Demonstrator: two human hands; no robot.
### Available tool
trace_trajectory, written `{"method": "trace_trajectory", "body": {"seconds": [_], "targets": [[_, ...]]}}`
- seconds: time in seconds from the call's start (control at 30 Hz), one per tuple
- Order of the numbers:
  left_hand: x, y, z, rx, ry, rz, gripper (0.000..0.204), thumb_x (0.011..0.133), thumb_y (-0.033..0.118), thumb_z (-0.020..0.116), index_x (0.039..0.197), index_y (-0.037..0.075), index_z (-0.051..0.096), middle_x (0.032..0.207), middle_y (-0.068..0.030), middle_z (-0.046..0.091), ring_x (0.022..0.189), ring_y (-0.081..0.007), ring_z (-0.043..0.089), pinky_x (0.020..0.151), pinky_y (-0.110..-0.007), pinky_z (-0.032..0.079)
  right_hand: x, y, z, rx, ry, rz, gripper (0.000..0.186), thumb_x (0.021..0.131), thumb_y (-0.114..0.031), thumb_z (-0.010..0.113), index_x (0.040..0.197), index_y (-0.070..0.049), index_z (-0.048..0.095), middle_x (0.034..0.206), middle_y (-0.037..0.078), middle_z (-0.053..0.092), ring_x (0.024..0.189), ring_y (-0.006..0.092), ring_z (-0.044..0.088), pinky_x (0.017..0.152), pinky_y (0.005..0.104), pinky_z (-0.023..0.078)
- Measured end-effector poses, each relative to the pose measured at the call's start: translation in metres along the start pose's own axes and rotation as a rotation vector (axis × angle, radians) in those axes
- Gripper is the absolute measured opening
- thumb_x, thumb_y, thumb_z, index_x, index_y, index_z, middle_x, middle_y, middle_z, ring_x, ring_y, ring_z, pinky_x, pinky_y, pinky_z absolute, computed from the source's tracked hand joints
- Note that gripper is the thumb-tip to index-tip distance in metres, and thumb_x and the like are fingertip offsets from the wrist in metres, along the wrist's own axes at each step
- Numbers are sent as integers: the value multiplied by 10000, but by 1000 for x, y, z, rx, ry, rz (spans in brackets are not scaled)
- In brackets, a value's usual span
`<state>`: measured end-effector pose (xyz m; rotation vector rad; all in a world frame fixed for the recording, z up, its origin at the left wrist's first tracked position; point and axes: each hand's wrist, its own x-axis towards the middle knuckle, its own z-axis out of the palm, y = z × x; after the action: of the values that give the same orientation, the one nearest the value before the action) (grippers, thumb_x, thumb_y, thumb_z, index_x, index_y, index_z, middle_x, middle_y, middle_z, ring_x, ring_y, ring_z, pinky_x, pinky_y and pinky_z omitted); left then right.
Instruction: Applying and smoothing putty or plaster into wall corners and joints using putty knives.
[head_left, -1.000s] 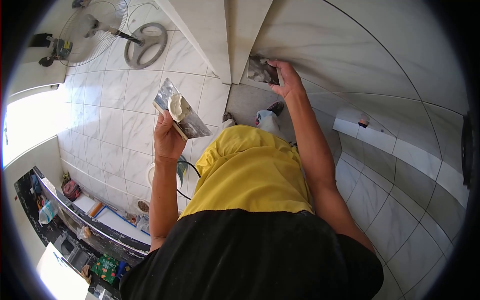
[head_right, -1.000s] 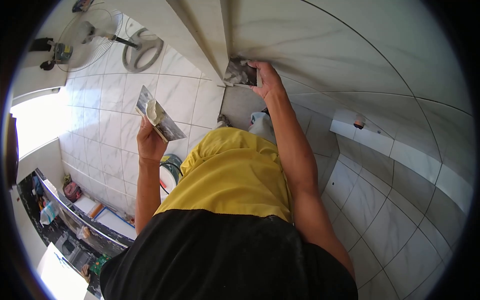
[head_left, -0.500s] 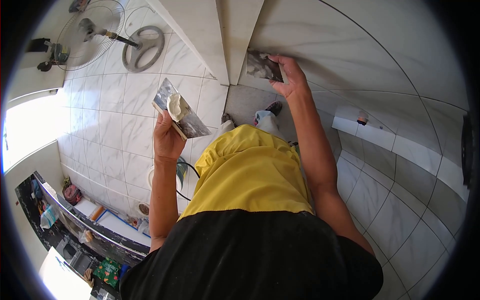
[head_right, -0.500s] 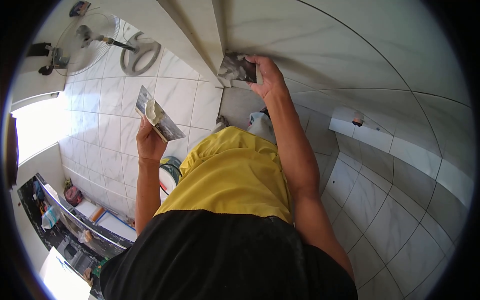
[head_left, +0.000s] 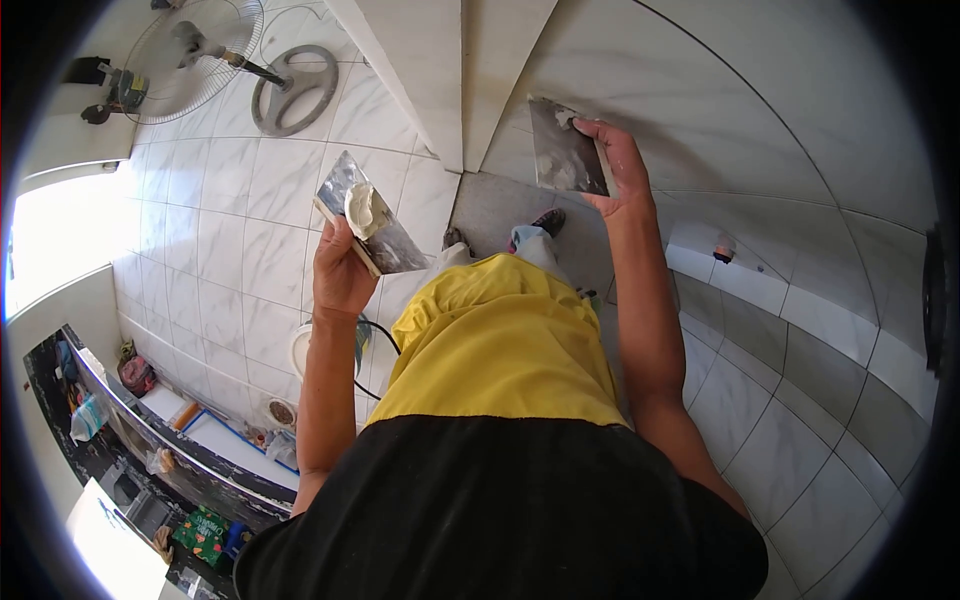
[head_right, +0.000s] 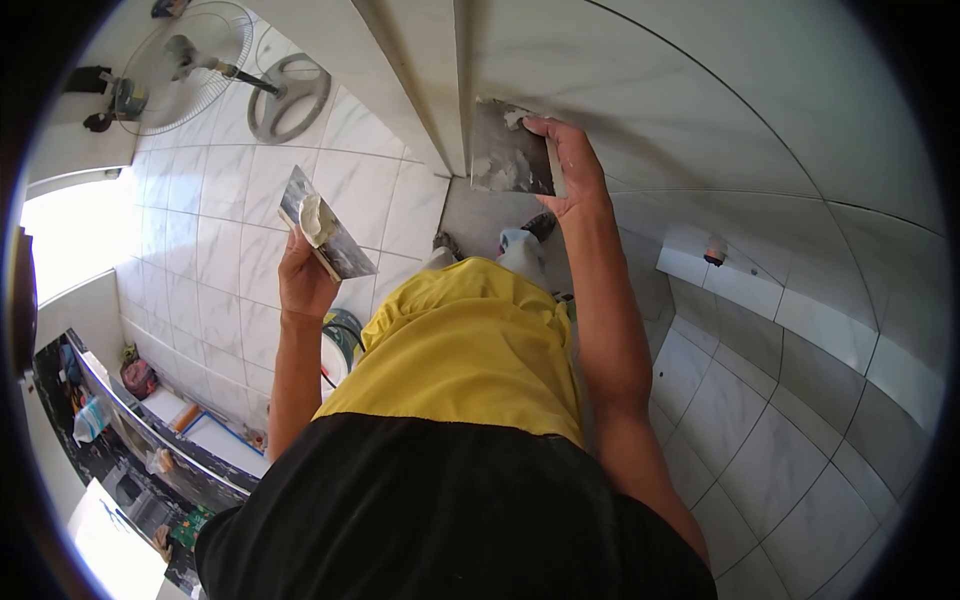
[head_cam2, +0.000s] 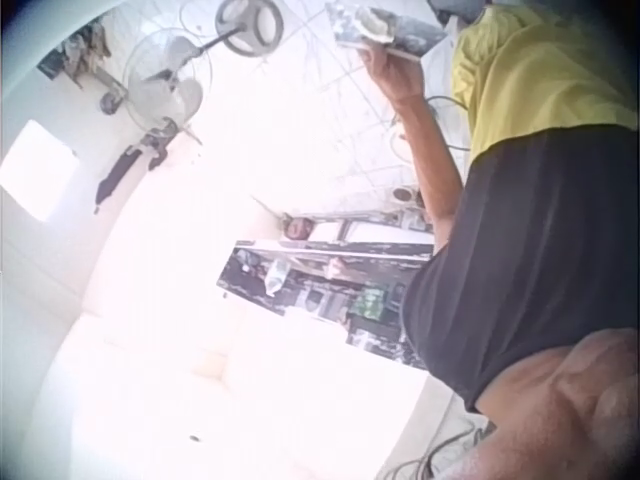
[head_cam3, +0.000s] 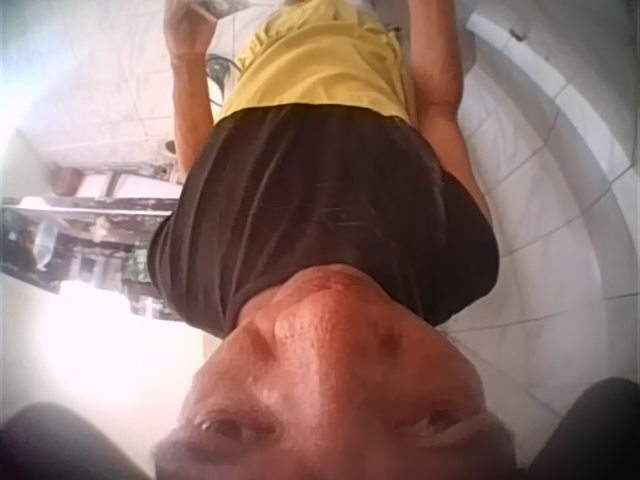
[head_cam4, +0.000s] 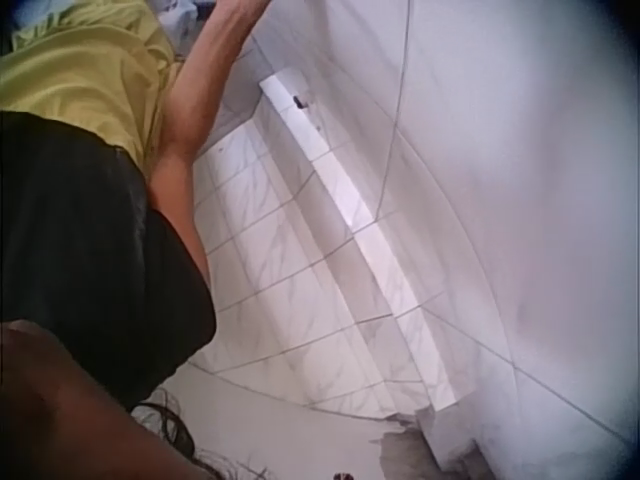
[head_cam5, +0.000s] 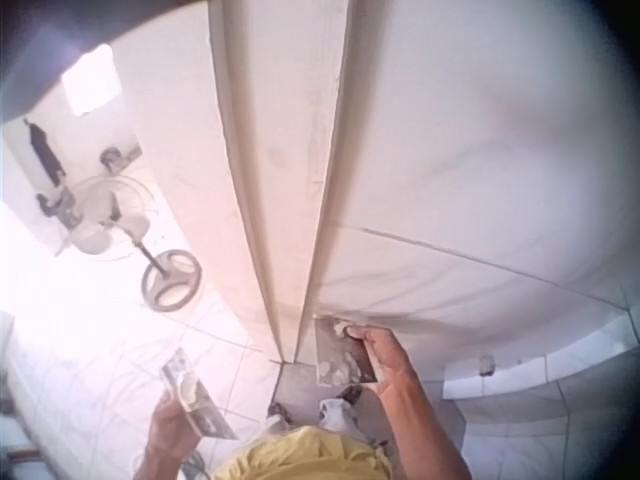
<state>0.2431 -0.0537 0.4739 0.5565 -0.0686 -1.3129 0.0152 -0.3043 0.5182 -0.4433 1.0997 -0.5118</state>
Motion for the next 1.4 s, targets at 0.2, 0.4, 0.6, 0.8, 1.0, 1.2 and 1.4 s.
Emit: {"method": "trace_trajectory", "body": {"seconds": [0.2,0.4,0.6,0.8,1.0,1.2,1.4], "targets": [[1,-2,5,21,74,-3,343,966,162,432,1294,63,420,1200,-55,548,1107,-196,529,960,-375,436,54,34,-24,56,-80,131,148,782,-116,580,918,-61,604,915,93,657,837,236,639,810,414,509],[0,0,5,26,18,2,340,965,160,433,1291,64,422,1200,-52,548,1106,-193,530,958,-373,436,69,41,-20,4,78,106,106,750,-143,648,833,-172,590,819,-1,618,769,169,558,683,363,413],[-3,-2,5,17,82,24,335,967,157,429,1288,64,422,1186,-54,552,1095,-190,533,949,-371,440,78,38,-25,38,86,85,218,723,-108,666,904,-158,556,803,-13,558,772,158,507,668,361,381],[-3,-1,2,18,51,15,332,968,153,423,1286,57,420,1189,-60,552,1097,-195,534,951,-368,439,82,35,-29,265,-5,36,260,701,-36,684,897,-140,549,794,-11,559,756,141,514,575,303,374],[-1,0,1,7,35,10,320,968,142,416,1275,51,424,1194,-72,550,1103,-201,536,957,-369,440,85,26,-39,301,-91,69,268,668,-11,710,864,-122,564,800,2,579,767,152,554,571,333,412],[-2,-1,-5,-12,52,21,305,973,145,409,1261,49,437,1188,-79,555,1097,-201,539,956,-371,440,51,14,-26,148,31,-76,76,779,-71,617,848,-90,590,799,45,638,681,190,618,583,341,519],[-2,-2,6,3,67,14,315,974,160,413,1271,59,443,1186,-67,558,1090,-197,539,946,-368,441,63,41,-38,36,-91,66,154,769,-141,591,902,-65,608,869,67,659,785,237,646,756,386,534]]}}
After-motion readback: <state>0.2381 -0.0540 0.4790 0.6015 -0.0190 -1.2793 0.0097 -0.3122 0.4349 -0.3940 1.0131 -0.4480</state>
